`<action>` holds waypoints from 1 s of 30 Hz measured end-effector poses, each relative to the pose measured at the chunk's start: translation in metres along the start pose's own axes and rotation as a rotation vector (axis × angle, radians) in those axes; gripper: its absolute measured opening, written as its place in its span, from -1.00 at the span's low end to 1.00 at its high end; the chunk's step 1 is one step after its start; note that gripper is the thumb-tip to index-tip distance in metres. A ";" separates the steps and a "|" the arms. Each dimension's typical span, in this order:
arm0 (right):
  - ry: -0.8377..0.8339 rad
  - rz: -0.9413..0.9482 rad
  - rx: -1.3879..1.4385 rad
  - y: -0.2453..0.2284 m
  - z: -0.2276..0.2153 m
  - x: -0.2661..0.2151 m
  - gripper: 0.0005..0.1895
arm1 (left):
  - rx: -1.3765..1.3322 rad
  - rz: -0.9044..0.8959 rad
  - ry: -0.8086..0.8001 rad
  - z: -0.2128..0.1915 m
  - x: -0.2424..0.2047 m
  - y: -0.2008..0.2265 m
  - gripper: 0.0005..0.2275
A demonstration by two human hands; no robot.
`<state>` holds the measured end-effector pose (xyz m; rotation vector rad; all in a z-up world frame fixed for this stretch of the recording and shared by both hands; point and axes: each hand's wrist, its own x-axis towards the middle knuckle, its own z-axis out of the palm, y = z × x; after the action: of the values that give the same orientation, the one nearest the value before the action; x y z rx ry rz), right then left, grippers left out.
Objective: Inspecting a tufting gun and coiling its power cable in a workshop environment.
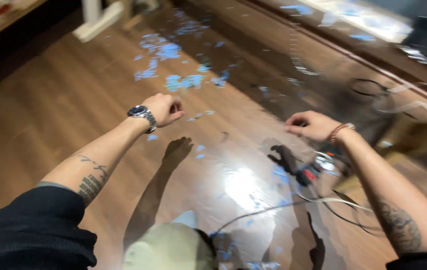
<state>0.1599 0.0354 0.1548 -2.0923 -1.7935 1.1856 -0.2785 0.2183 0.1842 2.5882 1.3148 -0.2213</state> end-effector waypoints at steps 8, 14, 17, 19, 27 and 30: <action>0.017 0.052 -0.225 -0.049 0.053 0.070 -0.68 | -0.213 -0.467 0.079 0.066 -0.123 -0.198 -0.80; -0.018 0.139 -0.162 -0.046 0.068 0.097 -0.67 | -0.422 -0.967 0.154 0.124 -0.216 -0.273 -0.72; -0.001 0.227 -0.181 -0.063 0.063 0.104 -0.64 | -0.417 -1.065 0.209 0.179 -0.233 -0.327 -0.75; 0.015 0.242 -0.180 -0.058 0.062 0.125 -0.64 | -0.388 -1.063 0.246 0.217 -0.230 -0.357 -0.77; 0.050 0.297 -0.308 -0.052 0.070 0.197 -0.57 | -0.258 -1.056 -0.028 0.300 -0.165 -0.392 -0.70; 0.028 0.296 -0.321 -0.059 0.072 0.202 -0.60 | -0.204 -0.993 -0.207 0.301 -0.154 -0.383 -0.71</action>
<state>0.0644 0.2041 0.0460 -2.6160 -1.8086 0.9705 -0.6875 0.2360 -0.1211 1.5022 2.2572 -0.4591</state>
